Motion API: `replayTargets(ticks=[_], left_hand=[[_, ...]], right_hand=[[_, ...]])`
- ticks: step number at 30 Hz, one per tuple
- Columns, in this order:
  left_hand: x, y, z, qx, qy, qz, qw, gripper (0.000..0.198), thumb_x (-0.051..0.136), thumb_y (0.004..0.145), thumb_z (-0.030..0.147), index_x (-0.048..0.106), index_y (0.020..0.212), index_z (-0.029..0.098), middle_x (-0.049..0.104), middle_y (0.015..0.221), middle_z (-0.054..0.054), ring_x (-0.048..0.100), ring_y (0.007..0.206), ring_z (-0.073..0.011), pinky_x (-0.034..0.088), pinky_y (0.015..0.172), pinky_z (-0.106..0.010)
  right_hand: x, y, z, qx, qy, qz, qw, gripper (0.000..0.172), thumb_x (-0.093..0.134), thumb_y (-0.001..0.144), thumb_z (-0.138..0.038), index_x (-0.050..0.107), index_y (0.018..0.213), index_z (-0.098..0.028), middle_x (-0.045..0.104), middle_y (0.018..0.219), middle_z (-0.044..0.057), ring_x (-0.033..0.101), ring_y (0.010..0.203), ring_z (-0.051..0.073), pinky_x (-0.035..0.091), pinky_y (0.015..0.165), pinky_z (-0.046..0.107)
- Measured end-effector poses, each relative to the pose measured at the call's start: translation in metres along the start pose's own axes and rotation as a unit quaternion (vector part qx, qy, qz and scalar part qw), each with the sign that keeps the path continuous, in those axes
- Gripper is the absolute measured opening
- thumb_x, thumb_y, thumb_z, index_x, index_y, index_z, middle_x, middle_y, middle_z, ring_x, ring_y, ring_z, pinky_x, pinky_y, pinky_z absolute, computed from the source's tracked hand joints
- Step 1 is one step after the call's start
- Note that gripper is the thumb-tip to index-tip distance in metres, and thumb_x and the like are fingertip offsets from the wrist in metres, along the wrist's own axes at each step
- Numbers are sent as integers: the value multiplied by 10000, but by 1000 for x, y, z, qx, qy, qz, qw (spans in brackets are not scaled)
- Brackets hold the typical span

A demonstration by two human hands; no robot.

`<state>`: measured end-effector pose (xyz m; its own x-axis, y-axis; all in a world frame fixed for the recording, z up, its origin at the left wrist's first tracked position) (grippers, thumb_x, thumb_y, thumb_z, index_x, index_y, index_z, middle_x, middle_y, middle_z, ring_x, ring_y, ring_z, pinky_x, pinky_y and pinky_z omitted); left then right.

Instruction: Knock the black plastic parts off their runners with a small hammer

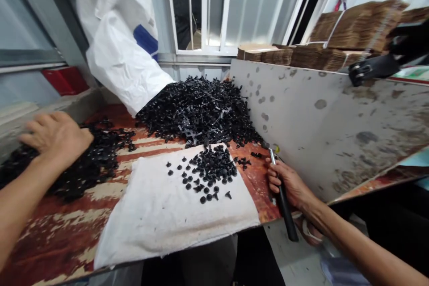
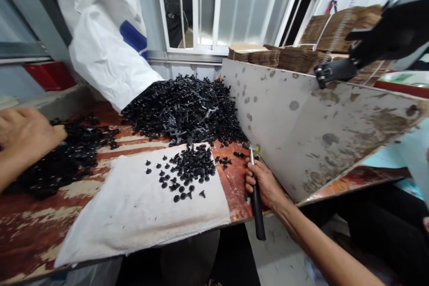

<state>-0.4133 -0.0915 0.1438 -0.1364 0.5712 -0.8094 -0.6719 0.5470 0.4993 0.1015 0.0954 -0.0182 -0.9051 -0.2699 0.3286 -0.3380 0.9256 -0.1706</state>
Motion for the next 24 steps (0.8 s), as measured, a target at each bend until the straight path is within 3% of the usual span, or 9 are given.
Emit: replayTargets(ticks=[1, 2, 4, 6, 9, 11, 18, 21, 24], left_hand=[[4, -10, 26, 7, 29, 28, 999, 305, 467, 724, 500, 559, 811, 221, 655, 962, -198, 526, 1130, -524, 439, 776, -663], [23, -25, 63, 69, 34, -14, 997, 329, 427, 763, 456, 572, 880, 184, 631, 1028, -243, 541, 1112, -516, 457, 771, -640], [60, -66, 137, 181, -5, -90, 979, 289, 415, 813, 412, 588, 889, 194, 659, 986, -155, 617, 1002, -332, 503, 856, -482], [89, -117, 209, 343, -67, -173, 921, 290, 382, 883, 356, 598, 974, 184, 650, 1014, -135, 595, 975, -272, 495, 880, -437], [110, -162, 271, 465, -65, -201, 860, 260, 377, 940, 337, 591, 1003, 205, 625, 1061, -114, 556, 986, -259, 475, 877, -419], [123, -163, 295, 466, -49, -224, 854, 242, 388, 950, 328, 582, 1027, 206, 614, 1104, -113, 549, 1021, -259, 459, 908, -415], [171, -115, 354, 306, -8, -267, 914, 383, 482, 900, 376, 556, 1170, 115, 601, 1213, -232, 546, 1176, -371, 451, 924, -490], [188, -109, 364, 271, -17, -279, 921, 281, 521, 850, 284, 622, 1071, 141, 612, 1231, -220, 567, 1174, -374, 452, 921, -497], [195, -102, 359, 252, -50, -289, 922, 159, 572, 774, 203, 657, 905, 172, 657, 1165, -169, 604, 1127, -335, 461, 906, -428]], right_hand=[[-6, 1, 3, 0, 8, 5, 1000, 356, 765, 644, -295, 513, 884, -219, 396, 514, -132, 298, 352, 32, 293, 297, 140], [-9, 2, 4, -1, 16, 9, 1000, 369, 767, 641, -296, 522, 906, -217, 397, 513, -133, 300, 354, 31, 299, 299, 139], [-10, 3, 7, -4, 26, 12, 1000, 400, 780, 634, -298, 534, 938, -213, 425, 522, -131, 316, 361, 32, 313, 302, 140], [-9, 4, 8, -6, 30, 11, 999, 409, 793, 634, -298, 547, 947, -205, 457, 530, -123, 334, 362, 34, 322, 299, 143], [-8, 5, 8, -10, 39, 9, 999, 406, 800, 642, -298, 560, 954, -198, 486, 547, -112, 351, 363, 34, 323, 294, 146], [-10, 5, 7, -19, 50, 13, 998, 423, 802, 644, -310, 565, 977, -203, 482, 557, -116, 348, 366, 32, 334, 295, 147], [-19, 4, 7, -29, 90, 29, 995, 463, 831, 617, -336, 575, 979, -203, 456, 559, -123, 332, 370, 23, 345, 294, 145], [-21, 4, 7, -31, 97, 29, 994, 467, 835, 617, -334, 569, 978, -205, 462, 569, -122, 343, 373, 27, 350, 294, 149], [-21, 3, 5, -37, 101, 20, 994, 453, 829, 634, -334, 566, 981, -208, 461, 573, -120, 352, 374, 29, 350, 299, 149]])
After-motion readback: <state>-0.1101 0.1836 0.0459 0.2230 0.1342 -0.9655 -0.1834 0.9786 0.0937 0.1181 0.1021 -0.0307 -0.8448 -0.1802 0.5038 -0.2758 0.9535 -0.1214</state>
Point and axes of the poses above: each hand's wrist, its own y-axis towards the middle knuckle, its own x-axis out of the palm, z = x × y, the point moved 9 cm from there along y, towards the middle knuckle
